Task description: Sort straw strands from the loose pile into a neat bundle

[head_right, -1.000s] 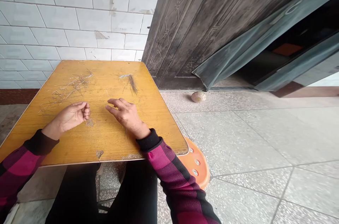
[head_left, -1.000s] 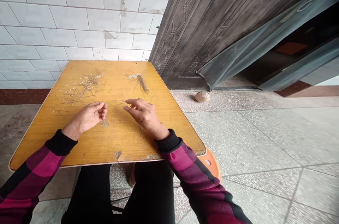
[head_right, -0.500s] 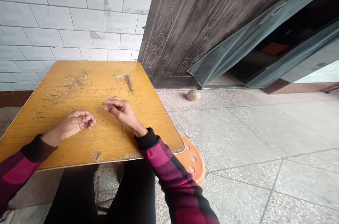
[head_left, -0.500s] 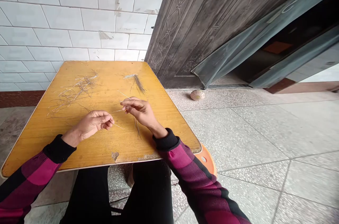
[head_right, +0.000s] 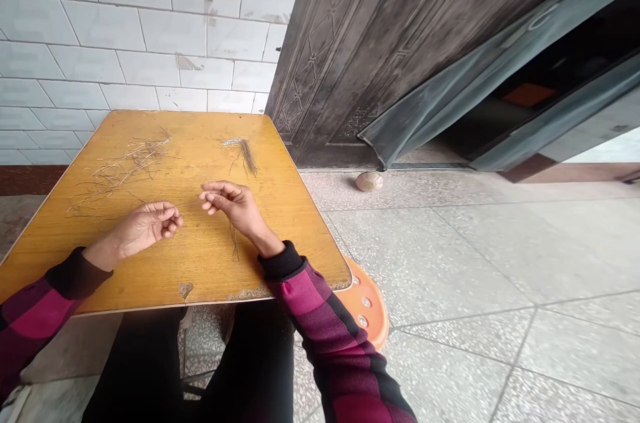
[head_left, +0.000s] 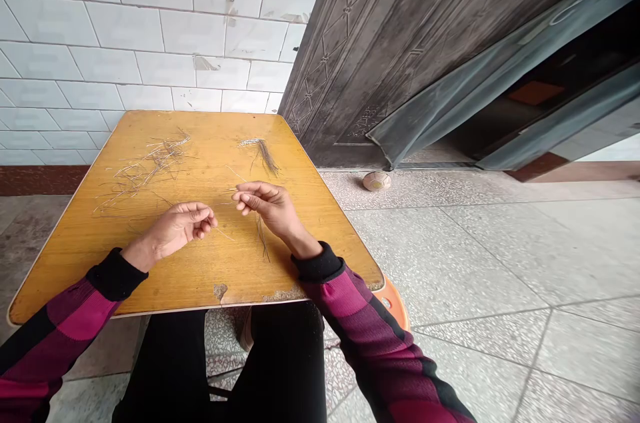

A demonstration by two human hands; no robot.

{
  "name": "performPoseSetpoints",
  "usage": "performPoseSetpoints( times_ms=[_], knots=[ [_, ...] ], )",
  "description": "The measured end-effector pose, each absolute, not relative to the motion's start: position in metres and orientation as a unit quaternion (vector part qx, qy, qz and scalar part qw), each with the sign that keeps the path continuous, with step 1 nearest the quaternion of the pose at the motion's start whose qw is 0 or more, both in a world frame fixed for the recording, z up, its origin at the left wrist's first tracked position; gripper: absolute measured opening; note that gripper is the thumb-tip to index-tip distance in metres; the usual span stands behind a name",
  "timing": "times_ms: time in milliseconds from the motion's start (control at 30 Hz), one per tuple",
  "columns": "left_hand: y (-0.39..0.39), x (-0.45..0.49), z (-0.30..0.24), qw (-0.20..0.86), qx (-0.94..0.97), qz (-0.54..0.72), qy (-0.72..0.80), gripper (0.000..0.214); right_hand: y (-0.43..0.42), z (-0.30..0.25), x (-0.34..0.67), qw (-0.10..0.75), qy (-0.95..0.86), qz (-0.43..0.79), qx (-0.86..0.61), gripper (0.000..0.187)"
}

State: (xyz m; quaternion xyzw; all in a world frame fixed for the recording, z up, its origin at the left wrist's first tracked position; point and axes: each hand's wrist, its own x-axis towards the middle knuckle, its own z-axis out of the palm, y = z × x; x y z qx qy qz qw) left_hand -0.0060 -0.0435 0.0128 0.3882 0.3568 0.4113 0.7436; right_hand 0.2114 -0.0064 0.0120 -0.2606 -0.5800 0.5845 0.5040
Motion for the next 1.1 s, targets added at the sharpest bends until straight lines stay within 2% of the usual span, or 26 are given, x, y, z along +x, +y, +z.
performPoseSetpoints(
  times_ms=[200,367,500,633,800,967,1033,1100],
  knots=[
    [-0.052,0.0,0.012,0.732,0.459,0.355,0.356,0.016,-0.005,0.016,0.213,0.511,-0.501,0.651,-0.251,0.039],
    [-0.053,-0.002,0.012,0.735,0.523,0.273,0.334,0.01,-0.008,0.017,0.213,0.442,-0.464,0.727,-0.247,0.032],
    [-0.042,-0.009,0.013,0.734,0.494,0.315,0.342,0.013,-0.015,0.016,0.21,0.371,-0.471,0.765,-0.234,0.031],
    [-0.039,-0.01,0.017,0.748,0.462,0.333,0.34,0.031,-0.023,0.013,0.2,0.296,-0.508,0.774,-0.237,0.029],
    [-0.048,-0.008,0.024,0.729,0.526,0.261,0.352,0.031,-0.028,0.008,0.191,0.257,-0.554,0.753,-0.244,0.032],
    [-0.05,-0.005,0.025,0.697,0.556,0.258,0.372,0.026,-0.029,0.008,0.193,0.254,-0.618,0.701,-0.25,0.03],
    [-0.05,-0.003,0.023,0.686,0.549,0.292,0.377,0.026,-0.028,0.011,0.195,0.267,-0.672,0.64,-0.26,0.029],
    [-0.048,-0.002,0.02,0.672,0.531,0.343,0.385,0.026,-0.028,0.015,0.199,0.304,-0.744,0.526,-0.277,0.026]
  ],
)
